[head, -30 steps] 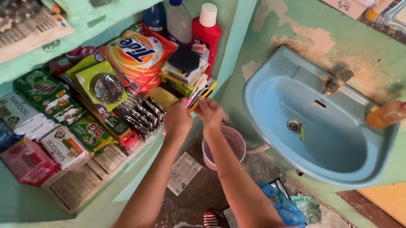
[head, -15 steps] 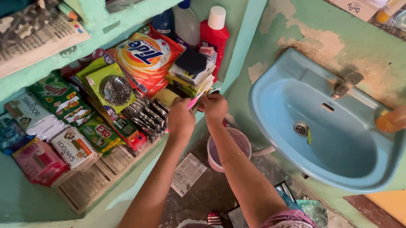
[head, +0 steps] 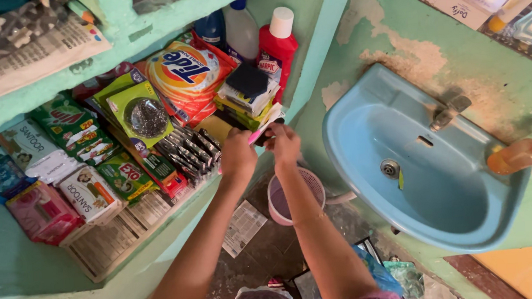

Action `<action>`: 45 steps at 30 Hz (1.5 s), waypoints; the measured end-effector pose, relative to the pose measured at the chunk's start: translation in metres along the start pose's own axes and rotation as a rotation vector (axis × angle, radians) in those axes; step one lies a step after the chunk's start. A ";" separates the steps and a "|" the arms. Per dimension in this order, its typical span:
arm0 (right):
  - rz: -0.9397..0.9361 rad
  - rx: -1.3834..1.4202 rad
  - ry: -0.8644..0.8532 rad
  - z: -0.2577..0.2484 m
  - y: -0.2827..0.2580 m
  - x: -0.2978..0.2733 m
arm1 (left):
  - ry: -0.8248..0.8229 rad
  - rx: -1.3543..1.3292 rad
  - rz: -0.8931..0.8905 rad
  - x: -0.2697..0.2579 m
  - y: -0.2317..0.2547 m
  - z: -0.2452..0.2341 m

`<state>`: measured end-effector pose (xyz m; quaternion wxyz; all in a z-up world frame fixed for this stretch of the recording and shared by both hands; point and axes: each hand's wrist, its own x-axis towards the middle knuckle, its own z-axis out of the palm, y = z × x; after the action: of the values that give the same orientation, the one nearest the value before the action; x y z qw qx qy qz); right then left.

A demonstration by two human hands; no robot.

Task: The person unpacks various household items from a plastic bag and places them onto a shelf next to a sink. Items handled include a yellow packet, a green packet, a white packet, a black packet, toothbrushes, a sponge, and a brush. The person arranges these items on the shelf.

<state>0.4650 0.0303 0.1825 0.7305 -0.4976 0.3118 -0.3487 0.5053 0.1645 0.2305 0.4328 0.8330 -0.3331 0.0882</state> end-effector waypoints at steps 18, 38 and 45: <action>0.147 -0.103 0.046 -0.003 0.013 0.006 | 0.023 0.121 0.045 0.020 -0.006 0.026; -0.028 -0.269 0.016 -0.003 0.017 0.004 | -0.136 0.262 -0.053 0.027 -0.007 0.029; -0.081 -0.362 0.008 0.000 0.010 -0.001 | -0.115 0.286 0.036 0.012 -0.004 0.026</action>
<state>0.4668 0.0334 0.1728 0.6130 -0.6319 0.3519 -0.3179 0.5132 0.1404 0.2176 0.2880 0.8837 -0.3565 0.0947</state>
